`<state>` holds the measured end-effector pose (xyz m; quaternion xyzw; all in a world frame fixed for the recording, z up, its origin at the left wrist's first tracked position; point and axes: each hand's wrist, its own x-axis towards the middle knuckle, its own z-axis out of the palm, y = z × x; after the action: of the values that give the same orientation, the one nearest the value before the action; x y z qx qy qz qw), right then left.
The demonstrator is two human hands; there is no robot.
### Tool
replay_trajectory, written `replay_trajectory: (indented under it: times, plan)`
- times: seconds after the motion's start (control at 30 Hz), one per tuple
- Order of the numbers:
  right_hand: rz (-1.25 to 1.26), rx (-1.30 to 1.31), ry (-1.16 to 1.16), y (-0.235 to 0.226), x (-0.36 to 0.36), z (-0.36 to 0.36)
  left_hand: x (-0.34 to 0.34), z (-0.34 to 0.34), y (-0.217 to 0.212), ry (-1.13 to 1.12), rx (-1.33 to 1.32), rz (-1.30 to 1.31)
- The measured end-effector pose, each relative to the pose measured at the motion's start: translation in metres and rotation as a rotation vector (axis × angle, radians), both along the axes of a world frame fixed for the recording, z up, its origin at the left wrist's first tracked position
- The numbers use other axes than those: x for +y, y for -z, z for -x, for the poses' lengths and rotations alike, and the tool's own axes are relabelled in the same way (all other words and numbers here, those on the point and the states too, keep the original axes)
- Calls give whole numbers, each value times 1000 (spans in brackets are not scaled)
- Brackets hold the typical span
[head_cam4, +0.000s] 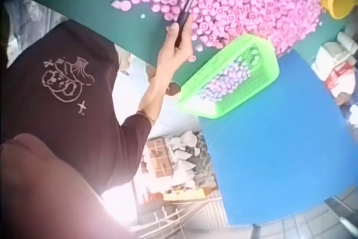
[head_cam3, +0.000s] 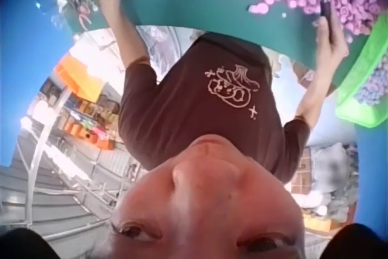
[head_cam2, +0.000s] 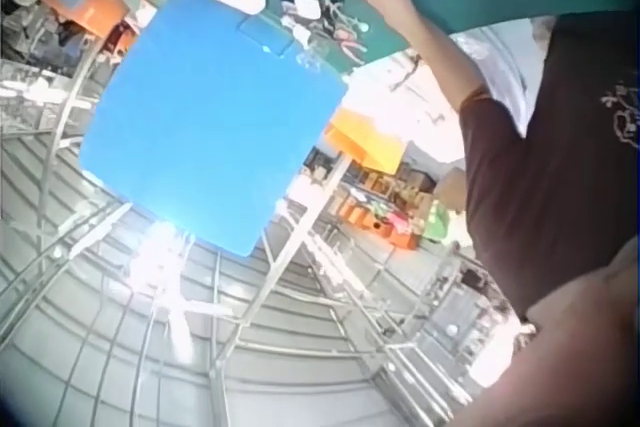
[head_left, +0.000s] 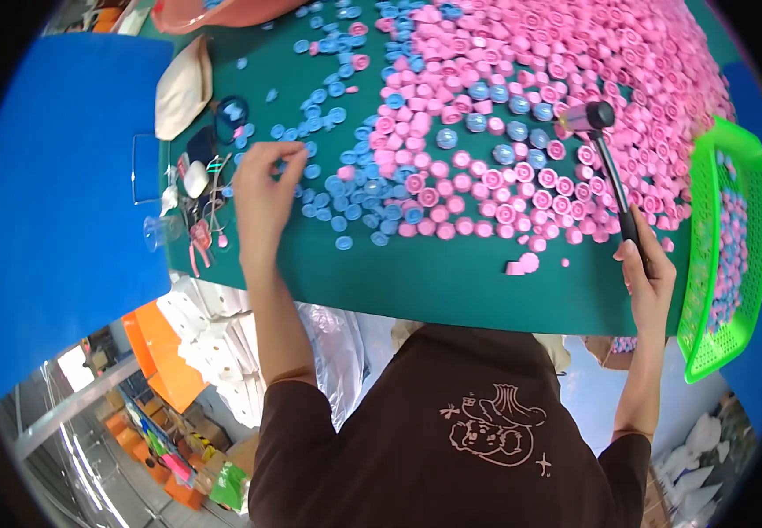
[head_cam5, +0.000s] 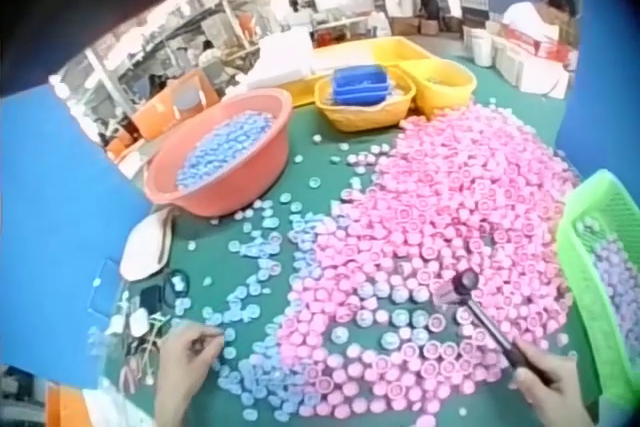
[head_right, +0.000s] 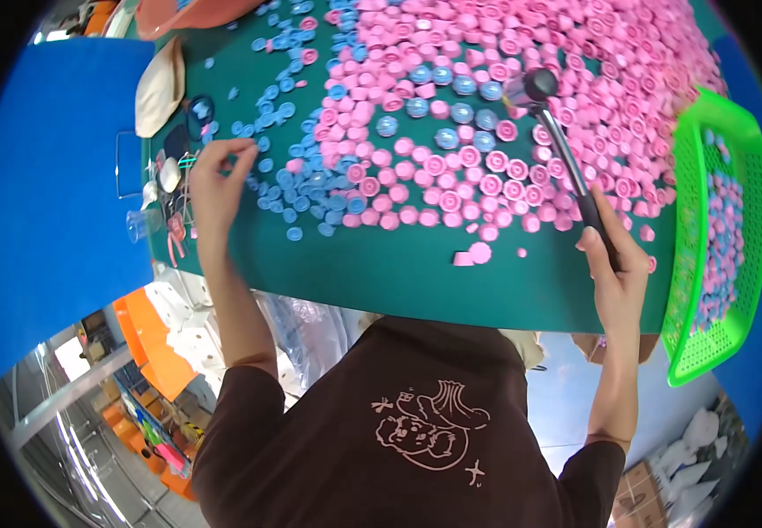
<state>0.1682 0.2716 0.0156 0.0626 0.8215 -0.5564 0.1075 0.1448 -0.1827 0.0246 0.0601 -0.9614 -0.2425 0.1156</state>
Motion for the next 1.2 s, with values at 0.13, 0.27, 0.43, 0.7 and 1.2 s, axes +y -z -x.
replay_trajectory:
  times: [0.13, 0.27, 0.43, 0.7, 1.2]
  plan:
    - [-35, 53, -81, 6, -5, -3, 3, -8, 3, 141, -87, -5]
    - [-110, 129, -129, 3, -7, -5, -3, -13, 1, 94, -143, -10]
    - [-119, 112, -109, -1, -1, -11, -12, -17, 4, 46, -174, 74]
    - [-141, 86, -101, 2, 1, -16, 24, -17, 3, -36, -50, -108]
    - [-228, 147, -231, -23, -5, -20, 55, 0, -10, 335, -308, 207]
